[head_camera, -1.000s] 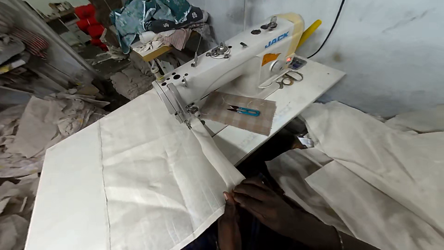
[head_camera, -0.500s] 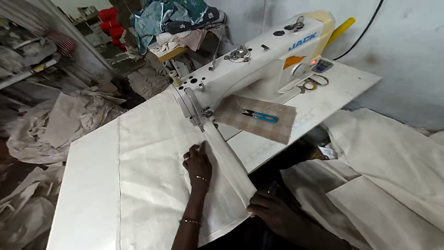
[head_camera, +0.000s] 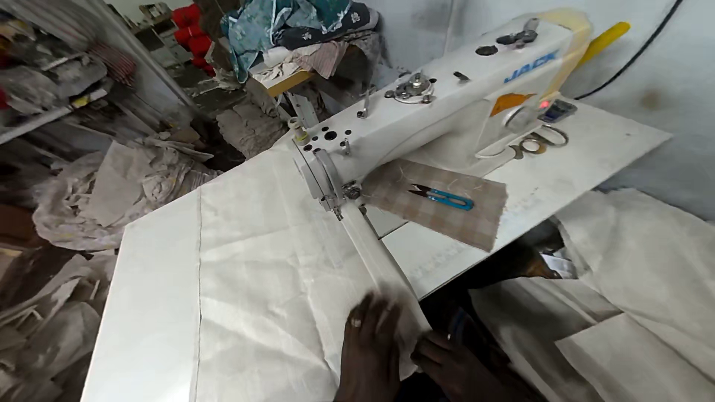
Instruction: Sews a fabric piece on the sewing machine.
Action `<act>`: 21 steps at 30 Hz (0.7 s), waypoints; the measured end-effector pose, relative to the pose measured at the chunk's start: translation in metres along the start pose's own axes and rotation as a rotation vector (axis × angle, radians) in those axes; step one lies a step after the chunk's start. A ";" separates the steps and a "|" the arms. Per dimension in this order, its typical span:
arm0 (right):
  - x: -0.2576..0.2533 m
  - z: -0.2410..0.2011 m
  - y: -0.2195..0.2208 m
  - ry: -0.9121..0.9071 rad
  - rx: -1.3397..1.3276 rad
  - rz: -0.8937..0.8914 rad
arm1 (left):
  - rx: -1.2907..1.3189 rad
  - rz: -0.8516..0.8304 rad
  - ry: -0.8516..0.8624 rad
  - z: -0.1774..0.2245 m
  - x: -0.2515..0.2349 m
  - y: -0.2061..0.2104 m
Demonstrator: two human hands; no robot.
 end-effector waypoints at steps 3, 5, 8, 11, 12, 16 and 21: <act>-0.006 -0.002 -0.004 0.075 -0.039 -0.082 | -0.126 -0.124 -0.049 -0.033 -0.055 0.038; -0.008 0.003 -0.002 0.092 -0.065 -0.093 | -0.202 -0.311 -0.202 -0.055 -0.080 0.054; -0.019 0.010 -0.002 0.112 -0.081 -0.086 | -0.240 -0.430 -0.293 -0.062 -0.092 0.061; -0.037 0.015 -0.001 0.105 -0.063 -0.041 | -0.218 -0.266 -0.201 -0.052 -0.073 0.056; -0.043 0.018 0.000 0.099 -0.058 -0.026 | -0.193 -0.233 -0.175 -0.046 -0.065 0.054; -0.063 0.031 0.007 0.036 -0.030 0.055 | 0.017 -0.017 -0.127 -0.043 -0.043 0.039; -0.086 0.060 0.023 0.057 -0.044 0.174 | 0.377 0.184 -0.376 -0.067 -0.038 0.013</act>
Point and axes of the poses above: each hand's wrist, its own x-axis away from the middle knuckle, its own y-axis out of the palm, z = x × y, the point moved 6 cm from there along -x, towards the middle knuckle, and after that the axes turned 10 degrees about z, right-handed, at the moved point
